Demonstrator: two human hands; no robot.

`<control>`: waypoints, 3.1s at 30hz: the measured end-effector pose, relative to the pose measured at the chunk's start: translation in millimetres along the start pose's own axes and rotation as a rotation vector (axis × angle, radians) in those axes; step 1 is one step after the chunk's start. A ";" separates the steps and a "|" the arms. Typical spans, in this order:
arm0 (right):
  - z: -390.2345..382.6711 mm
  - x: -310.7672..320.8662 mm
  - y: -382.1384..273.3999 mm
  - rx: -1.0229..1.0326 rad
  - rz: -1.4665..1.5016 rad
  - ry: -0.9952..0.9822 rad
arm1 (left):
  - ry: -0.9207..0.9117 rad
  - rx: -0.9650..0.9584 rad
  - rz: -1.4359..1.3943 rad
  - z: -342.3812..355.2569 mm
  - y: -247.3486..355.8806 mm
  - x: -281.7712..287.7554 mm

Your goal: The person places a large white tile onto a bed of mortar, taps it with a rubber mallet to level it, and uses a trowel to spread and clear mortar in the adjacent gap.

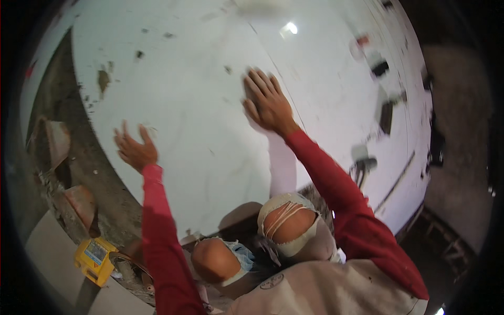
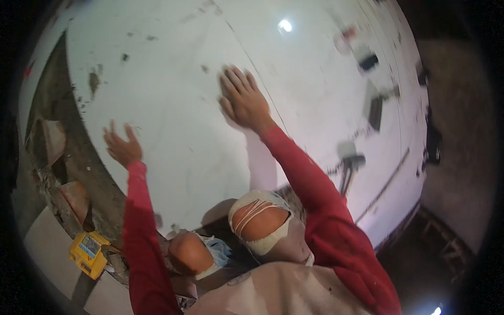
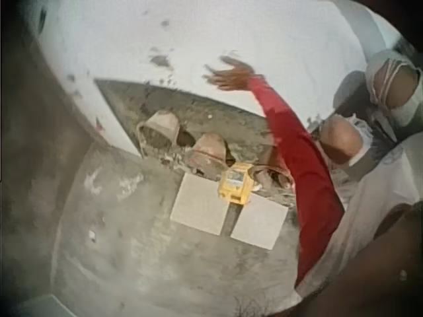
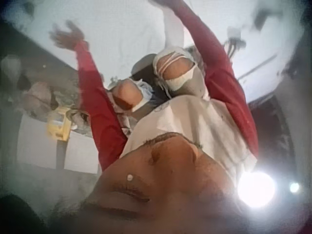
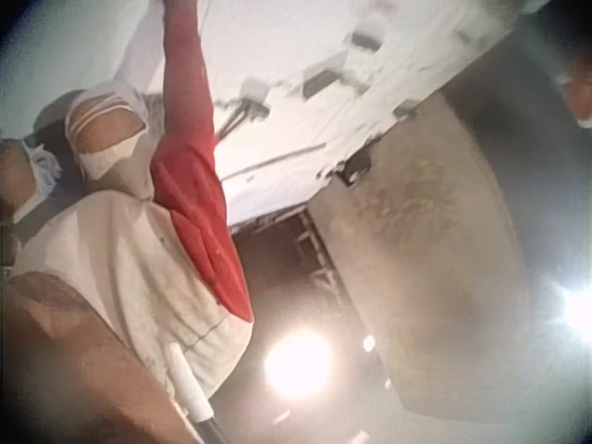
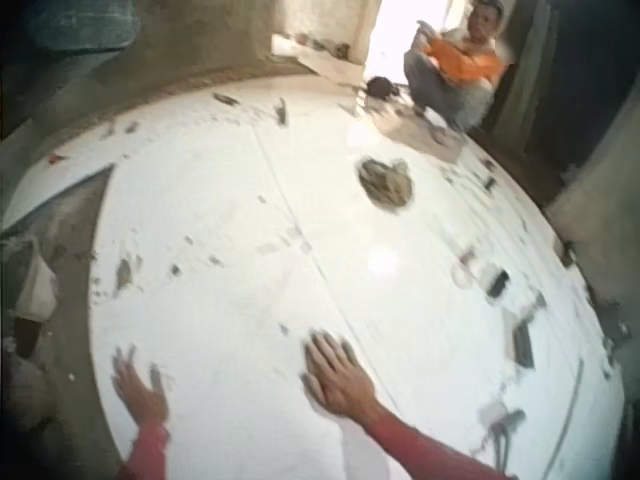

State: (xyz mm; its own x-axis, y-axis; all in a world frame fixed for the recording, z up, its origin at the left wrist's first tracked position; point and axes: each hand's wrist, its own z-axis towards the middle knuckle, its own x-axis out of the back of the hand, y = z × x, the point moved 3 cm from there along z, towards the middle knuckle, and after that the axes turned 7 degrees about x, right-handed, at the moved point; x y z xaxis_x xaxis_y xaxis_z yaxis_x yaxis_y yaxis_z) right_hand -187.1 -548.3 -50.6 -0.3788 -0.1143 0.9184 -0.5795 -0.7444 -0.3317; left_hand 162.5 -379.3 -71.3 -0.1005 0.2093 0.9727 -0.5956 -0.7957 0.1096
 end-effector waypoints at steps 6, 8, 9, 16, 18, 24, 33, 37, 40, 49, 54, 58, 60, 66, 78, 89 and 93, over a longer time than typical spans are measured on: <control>-47.3 -1.9 -14.6 -0.117 0.055 0.308 | -0.005 -0.028 -0.044 -4.2 5.2 0.7; -97.3 -4.0 -57.2 -0.051 0.109 0.279 | 0.005 -0.225 -0.079 -25.9 -22.8 3.5; -128.3 -1.0 -75.1 -0.053 0.153 0.258 | -0.019 -0.290 -0.050 -53.2 -29.0 10.7; -230.5 36.3 -60.7 0.073 0.200 0.306 | -0.348 -0.694 -0.156 -277.8 -34.5 105.5; -221.1 44.5 -59.3 0.014 0.246 0.301 | -0.453 -0.718 -0.105 -297.2 -47.0 111.3; -223.1 44.9 -59.1 0.069 0.195 0.360 | -0.435 -0.713 -0.124 -299.8 -51.8 109.9; -236.0 47.1 -51.4 0.077 0.276 0.377 | -0.385 -0.746 -0.135 -311.8 -46.2 107.7; -232.8 40.4 -57.4 -0.061 0.345 0.324 | -0.360 -0.730 -0.125 -312.4 -51.6 105.2; -240.7 50.7 -36.3 -0.162 0.432 0.376 | -0.393 -0.712 -0.109 -306.2 -45.1 108.2; -517.3 134.3 2.7 -1.143 -0.333 0.064 | -0.339 -0.844 0.027 -271.2 -24.0 100.0; -489.0 149.8 0.2 -0.918 -0.337 0.335 | -0.390 -0.969 0.042 -265.8 13.2 88.4; -384.3 167.9 -44.8 -0.888 0.428 0.411 | -0.479 -0.972 0.044 -269.8 40.6 86.5; -313.9 155.4 -57.6 -0.561 0.536 0.303 | -0.537 -0.947 0.000 -272.0 54.9 84.9; -126.0 107.8 -70.3 -0.254 0.482 0.196 | -0.398 -0.896 -0.097 -283.1 130.0 80.4; -63.2 48.8 -57.1 -0.302 0.297 0.287 | -0.474 -0.772 -0.018 -254.1 151.1 88.9; -39.6 22.7 -36.6 -0.332 0.259 0.143 | -0.459 -0.804 0.057 -246.2 165.5 76.8; -27.7 41.9 -51.8 -0.364 0.292 0.132 | -0.517 -0.835 -0.012 -240.0 162.4 78.5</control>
State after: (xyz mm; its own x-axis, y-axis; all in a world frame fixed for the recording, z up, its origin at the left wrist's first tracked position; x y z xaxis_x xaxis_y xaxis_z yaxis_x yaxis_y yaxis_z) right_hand -192.9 -496.3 -0.9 -0.6384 -0.1820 0.7479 -0.6411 -0.4121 -0.6475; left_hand -133.4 -355.7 -26.3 0.1518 -0.2181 0.9641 -0.9864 -0.0959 0.1336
